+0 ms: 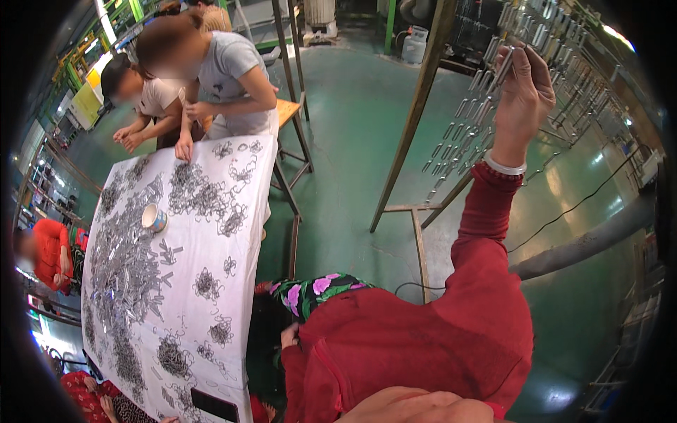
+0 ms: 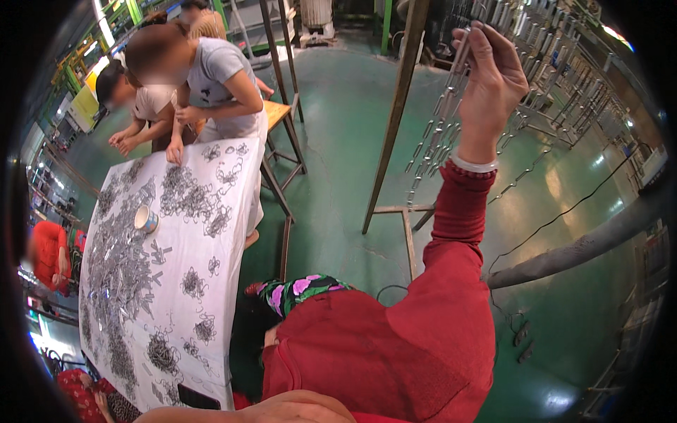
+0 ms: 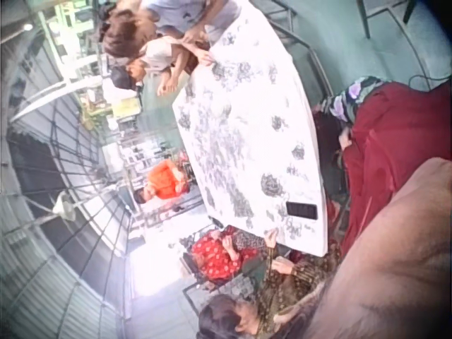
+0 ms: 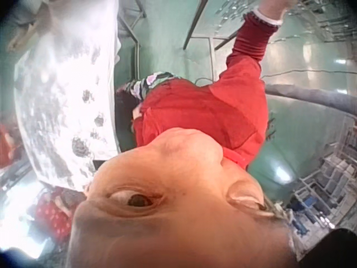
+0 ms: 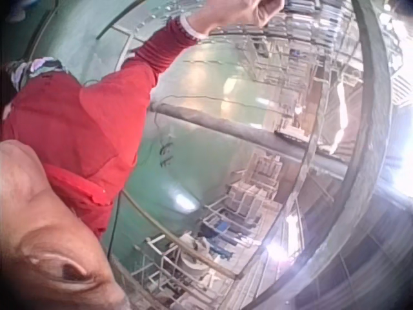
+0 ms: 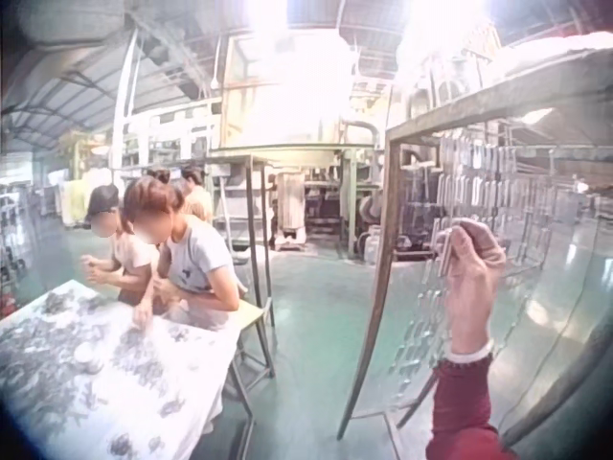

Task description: The person sits at a table and repeatedly picks up small metal wire pieces and cylindrical components, then connects them by hand. The person occasionally places the assembled units on the table or into a nearby container.

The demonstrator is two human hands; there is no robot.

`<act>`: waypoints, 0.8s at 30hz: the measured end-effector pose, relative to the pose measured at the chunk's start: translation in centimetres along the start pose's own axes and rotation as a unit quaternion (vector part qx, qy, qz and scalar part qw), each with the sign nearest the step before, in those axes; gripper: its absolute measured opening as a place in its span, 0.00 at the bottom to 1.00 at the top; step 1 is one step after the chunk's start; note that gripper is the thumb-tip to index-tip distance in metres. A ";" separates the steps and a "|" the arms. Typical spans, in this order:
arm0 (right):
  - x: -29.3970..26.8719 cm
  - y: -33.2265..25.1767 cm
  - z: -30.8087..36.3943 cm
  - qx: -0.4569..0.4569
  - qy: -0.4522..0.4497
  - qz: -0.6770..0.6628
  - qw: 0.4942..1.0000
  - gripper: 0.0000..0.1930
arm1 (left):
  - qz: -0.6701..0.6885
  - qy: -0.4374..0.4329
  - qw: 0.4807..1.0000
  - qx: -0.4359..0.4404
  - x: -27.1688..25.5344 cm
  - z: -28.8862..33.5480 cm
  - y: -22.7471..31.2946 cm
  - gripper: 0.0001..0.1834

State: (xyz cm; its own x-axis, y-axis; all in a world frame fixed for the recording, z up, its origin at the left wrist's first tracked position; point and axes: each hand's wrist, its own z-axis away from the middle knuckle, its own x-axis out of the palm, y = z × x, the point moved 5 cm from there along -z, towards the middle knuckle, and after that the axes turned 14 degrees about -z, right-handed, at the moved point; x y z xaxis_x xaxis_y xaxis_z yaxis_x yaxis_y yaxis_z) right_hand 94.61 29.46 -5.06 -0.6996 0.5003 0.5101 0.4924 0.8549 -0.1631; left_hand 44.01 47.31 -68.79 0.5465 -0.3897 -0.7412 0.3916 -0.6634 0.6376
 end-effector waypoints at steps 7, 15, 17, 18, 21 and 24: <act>-6.8 -4.3 -7.9 -0.059 0.077 0.116 0.988 0.07 | 0.428 -0.029 0.739 -0.519 5.6 4.3 -8.3 0.13; -12.8 -8.8 -16.0 -0.166 0.125 0.172 0.963 0.04 | 0.285 -0.046 0.799 -0.527 2.2 4.1 -5.8 0.14; -14.4 -12.4 -17.8 -0.190 0.120 0.189 0.956 0.05 | 0.272 -0.068 0.806 -0.521 2.9 3.1 -4.8 0.14; -14.6 -13.5 -18.2 -0.198 0.125 0.226 0.945 0.05 | 0.309 -0.054 0.787 -0.532 3.5 3.3 -5.0 0.14; -14.8 -11.7 -20.1 -0.205 0.142 0.268 0.930 0.05 | 0.494 0.067 0.653 -0.570 7.1 7.1 -12.0 0.14; -16.6 -14.0 -22.7 -0.221 0.159 0.366 0.890 0.06 | 0.482 0.043 0.654 -0.582 9.1 6.9 -13.9 0.14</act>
State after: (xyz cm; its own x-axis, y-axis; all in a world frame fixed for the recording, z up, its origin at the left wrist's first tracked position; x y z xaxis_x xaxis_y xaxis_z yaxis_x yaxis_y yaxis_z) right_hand 111.05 6.11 7.92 0.0403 0.7764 0.6290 0.9606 0.1433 -0.2383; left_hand 38.44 48.55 -85.86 0.9746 -0.1981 0.1045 0.1059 0.8189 0.5641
